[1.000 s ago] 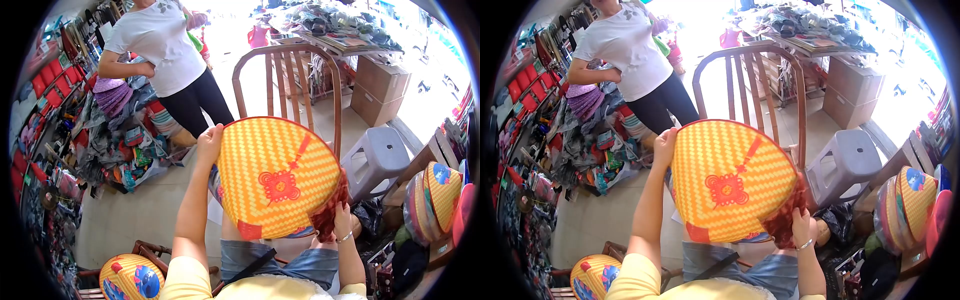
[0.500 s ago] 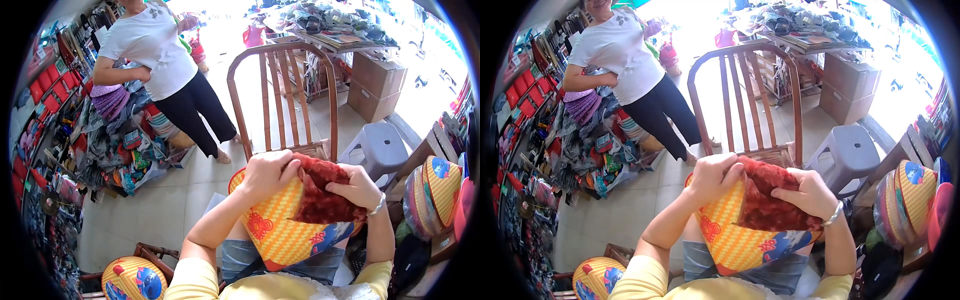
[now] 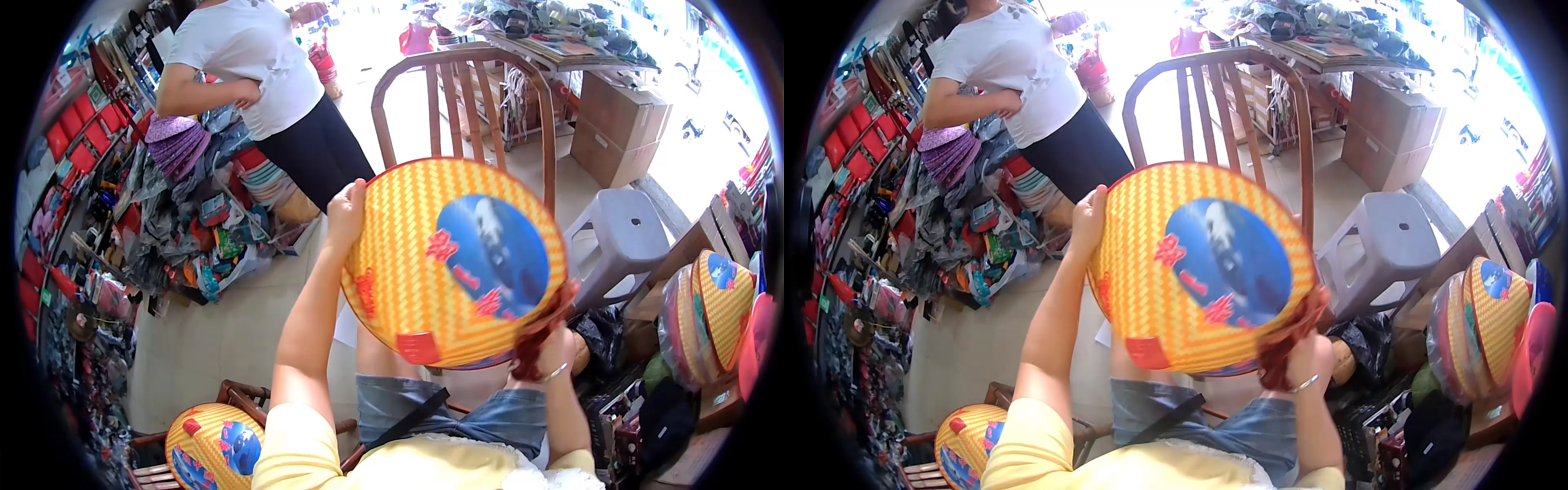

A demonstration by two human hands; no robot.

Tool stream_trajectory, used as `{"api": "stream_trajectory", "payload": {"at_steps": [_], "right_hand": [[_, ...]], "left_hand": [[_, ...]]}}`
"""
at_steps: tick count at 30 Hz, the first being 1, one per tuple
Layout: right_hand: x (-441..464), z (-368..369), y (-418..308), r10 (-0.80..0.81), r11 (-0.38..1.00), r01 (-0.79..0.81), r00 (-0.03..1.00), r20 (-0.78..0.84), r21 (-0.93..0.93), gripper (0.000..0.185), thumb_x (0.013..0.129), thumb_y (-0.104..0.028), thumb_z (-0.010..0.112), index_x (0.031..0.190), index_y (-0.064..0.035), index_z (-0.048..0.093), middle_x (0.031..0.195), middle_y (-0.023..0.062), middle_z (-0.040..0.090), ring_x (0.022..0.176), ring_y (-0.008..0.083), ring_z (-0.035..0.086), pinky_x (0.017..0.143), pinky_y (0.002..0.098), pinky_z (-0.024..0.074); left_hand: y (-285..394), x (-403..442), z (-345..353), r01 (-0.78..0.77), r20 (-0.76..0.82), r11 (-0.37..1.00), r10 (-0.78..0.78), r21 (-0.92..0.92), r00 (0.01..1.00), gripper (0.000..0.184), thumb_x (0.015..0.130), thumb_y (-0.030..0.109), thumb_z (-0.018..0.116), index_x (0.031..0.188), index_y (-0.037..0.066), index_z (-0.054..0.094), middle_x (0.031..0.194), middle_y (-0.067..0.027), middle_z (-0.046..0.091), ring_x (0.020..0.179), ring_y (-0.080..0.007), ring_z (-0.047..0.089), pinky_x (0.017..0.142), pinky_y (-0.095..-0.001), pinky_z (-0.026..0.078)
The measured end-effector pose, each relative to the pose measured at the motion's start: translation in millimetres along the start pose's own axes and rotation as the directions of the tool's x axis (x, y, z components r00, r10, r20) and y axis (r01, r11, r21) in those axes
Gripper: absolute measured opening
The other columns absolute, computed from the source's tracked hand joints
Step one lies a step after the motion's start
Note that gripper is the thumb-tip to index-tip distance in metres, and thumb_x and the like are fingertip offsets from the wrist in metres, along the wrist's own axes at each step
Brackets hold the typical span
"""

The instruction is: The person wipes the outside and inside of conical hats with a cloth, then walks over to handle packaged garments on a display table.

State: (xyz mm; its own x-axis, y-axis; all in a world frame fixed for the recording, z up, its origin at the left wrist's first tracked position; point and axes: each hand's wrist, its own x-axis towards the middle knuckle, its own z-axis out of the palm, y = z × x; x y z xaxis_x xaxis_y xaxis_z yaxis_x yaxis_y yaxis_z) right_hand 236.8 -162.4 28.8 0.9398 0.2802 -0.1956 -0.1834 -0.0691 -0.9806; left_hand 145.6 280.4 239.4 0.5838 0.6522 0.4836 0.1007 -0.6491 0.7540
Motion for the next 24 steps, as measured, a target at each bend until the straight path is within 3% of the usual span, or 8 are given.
{"api": "stream_trajectory", "payload": {"at_steps": [3,5,7,9,13,21,23,24], "right_hand": [[39.0,-35.7,-76.5,-0.337,0.896,0.292,0.938,0.085,0.335,0.041,0.094,-0.020,0.049,0.131,-0.0013,0.048,0.114,0.0088,0.062,0.100,0.0175,0.060,0.083,0.0295,0.0500],[14.9,-35.8,-174.1,-0.447,0.892,0.431,0.887,0.118,0.140,0.042,0.093,-0.022,0.051,0.127,0.0017,0.050,0.111,0.0094,0.063,0.096,0.0161,0.061,0.080,0.0289,0.0504],[23.1,-52.5,-214.4,-0.262,0.964,0.266,0.951,0.161,-0.003,0.036,0.093,-0.019,0.052,0.120,0.0045,0.055,0.105,0.0079,0.065,0.093,0.0139,0.059,0.080,0.0280,0.0498],[15.0,-45.8,-248.3,-0.234,0.955,0.278,0.922,0.308,-0.104,0.031,0.090,-0.016,0.058,0.114,0.0039,0.059,0.100,0.0056,0.066,0.089,0.0109,0.058,0.081,0.0271,0.0491],[2.9,-4.5,-267.8,-0.195,0.851,0.460,0.724,0.662,-0.253,0.029,0.085,-0.013,0.067,0.107,0.0045,0.062,0.093,0.0024,0.067,0.084,0.0073,0.057,0.080,0.0256,0.0483],[42.7,30.5,-205.6,-0.220,0.953,0.299,0.791,0.570,-0.047,0.031,0.088,-0.015,0.064,0.111,0.0058,0.061,0.096,0.0018,0.066,0.086,0.0072,0.056,0.079,0.0247,0.0481],[46.2,11.9,-164.9,-0.286,0.954,0.300,0.907,0.308,0.001,0.030,0.093,-0.015,0.057,0.115,0.0057,0.059,0.100,0.0032,0.065,0.089,0.0082,0.056,0.079,0.0244,0.0478],[51.3,-1.8,-124.4,-0.197,0.979,0.201,0.950,0.241,0.008,0.030,0.094,-0.015,0.053,0.116,0.0053,0.058,0.101,0.0054,0.065,0.090,0.0104,0.057,0.081,0.0261,0.0477]], "left_hand": [[25.7,-26.5,2.2,0.004,0.037,0.996,0.000,-0.085,0.999,0.052,0.097,0.047,0.045,0.082,-0.001,0.057,0.068,-0.0112,0.058,0.067,-0.0147,0.052,0.065,-0.0310,0.044],[35.0,-33.5,2.3,-0.009,0.069,0.994,0.017,-0.112,0.997,0.049,0.097,0.045,0.046,0.082,-0.001,0.057,0.068,-0.0110,0.057,0.067,-0.0143,0.052,0.065,-0.0312,0.044],[47.3,-47.4,5.4,0.004,0.111,0.990,0.012,-0.141,0.994,0.046,0.097,0.042,0.046,0.083,0.000,0.057,0.067,-0.0108,0.057,0.067,-0.0139,0.052,0.064,-0.0313,0.044],[66.5,-55.7,18.7,-0.062,0.191,0.986,0.091,-0.152,0.977,0.039,0.097,0.037,0.049,0.083,0.001,0.057,0.067,-0.0103,0.057,0.066,-0.0140,0.052,0.062,-0.0321,0.044],[105.6,-84.0,51.4,-0.246,0.382,0.969,0.220,0.021,0.898,0.034,0.094,0.034,0.054,0.082,0.002,0.059,0.064,-0.0145,0.056,0.058,-0.0218,0.054,0.059,-0.0340,0.044],[54.5,-58.5,55.0,0.043,0.317,0.999,-0.043,0.008,0.948,0.045,0.090,0.043,0.059,0.074,0.001,0.063,0.059,-0.0082,0.057,0.057,-0.0121,0.053,0.055,-0.0306,0.042],[18.3,-41.7,61.7,0.065,0.280,0.998,-0.065,0.010,0.958,0.047,0.090,0.044,0.059,0.073,0.001,0.064,0.059,-0.0076,0.058,0.057,-0.0112,0.053,0.056,-0.0301,0.042],[3.4,-34.9,63.5,0.169,0.271,0.985,-0.158,-0.019,0.950,0.049,0.090,0.045,0.058,0.073,0.000,0.065,0.060,-0.0074,0.059,0.057,-0.0115,0.054,0.056,-0.0307,0.042]]}}
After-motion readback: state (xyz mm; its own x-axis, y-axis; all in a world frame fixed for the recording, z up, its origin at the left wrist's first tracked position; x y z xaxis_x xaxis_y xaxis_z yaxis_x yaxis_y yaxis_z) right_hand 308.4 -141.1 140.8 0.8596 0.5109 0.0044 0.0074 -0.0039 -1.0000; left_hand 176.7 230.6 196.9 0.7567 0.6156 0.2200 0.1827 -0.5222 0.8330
